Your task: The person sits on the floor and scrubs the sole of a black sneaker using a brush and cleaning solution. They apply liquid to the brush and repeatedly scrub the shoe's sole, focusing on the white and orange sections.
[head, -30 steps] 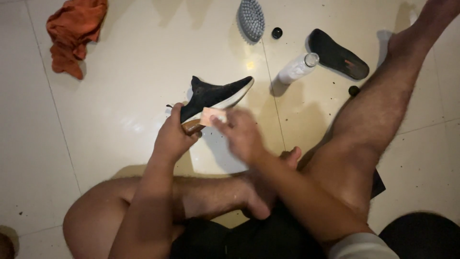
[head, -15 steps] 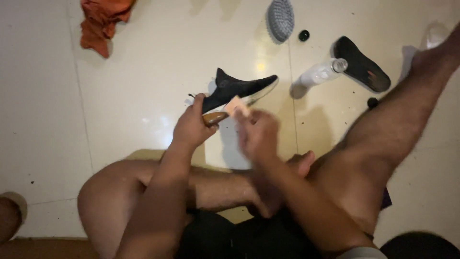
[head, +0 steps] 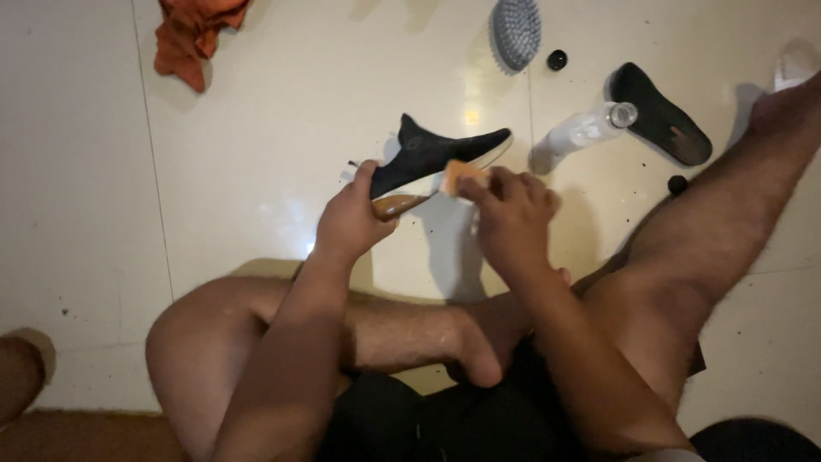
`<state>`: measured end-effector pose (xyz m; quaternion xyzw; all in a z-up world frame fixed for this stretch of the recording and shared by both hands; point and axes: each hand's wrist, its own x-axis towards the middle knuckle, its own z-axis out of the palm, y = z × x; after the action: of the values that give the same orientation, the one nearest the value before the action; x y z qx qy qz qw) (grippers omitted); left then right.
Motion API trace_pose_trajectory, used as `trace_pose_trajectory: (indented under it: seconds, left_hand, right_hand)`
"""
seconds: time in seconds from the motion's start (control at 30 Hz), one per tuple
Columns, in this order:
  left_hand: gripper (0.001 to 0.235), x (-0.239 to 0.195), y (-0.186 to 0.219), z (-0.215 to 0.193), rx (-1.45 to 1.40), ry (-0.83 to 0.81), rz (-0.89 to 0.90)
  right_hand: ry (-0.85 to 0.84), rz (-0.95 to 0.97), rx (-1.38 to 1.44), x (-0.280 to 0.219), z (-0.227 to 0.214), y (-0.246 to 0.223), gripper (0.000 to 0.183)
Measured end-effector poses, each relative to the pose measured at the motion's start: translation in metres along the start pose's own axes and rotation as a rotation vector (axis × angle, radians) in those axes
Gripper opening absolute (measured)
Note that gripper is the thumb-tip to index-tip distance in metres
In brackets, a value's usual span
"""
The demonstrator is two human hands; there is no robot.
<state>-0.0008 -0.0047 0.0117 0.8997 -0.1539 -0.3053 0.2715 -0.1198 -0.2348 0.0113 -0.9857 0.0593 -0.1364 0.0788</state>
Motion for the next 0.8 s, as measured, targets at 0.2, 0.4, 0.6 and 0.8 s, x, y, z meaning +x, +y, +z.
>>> trace_pose_trajectory:
  seconds: [0.2,0.4,0.6,0.8]
  left_hand:
    - [0.088,0.006,-0.007,0.016,-0.024,0.059,0.023]
    - [0.086,0.005,0.000,0.007,-0.072,0.019,0.102]
    - [0.093,0.003,0.000,0.008,-0.149,0.047,0.182]
    - [0.094,0.008,0.001,0.008,-0.060,0.082,0.264]
  right_hand:
    - [0.160,-0.057,-0.241,0.009,0.000,0.026,0.041]
    - [-0.042,-0.249,0.008,0.007,0.034,-0.018,0.050]
    - [-0.015,-0.321,-0.162,0.021,0.003,0.029,0.057]
    - [0.034,-0.327,0.160,0.030,0.015,-0.005,0.033]
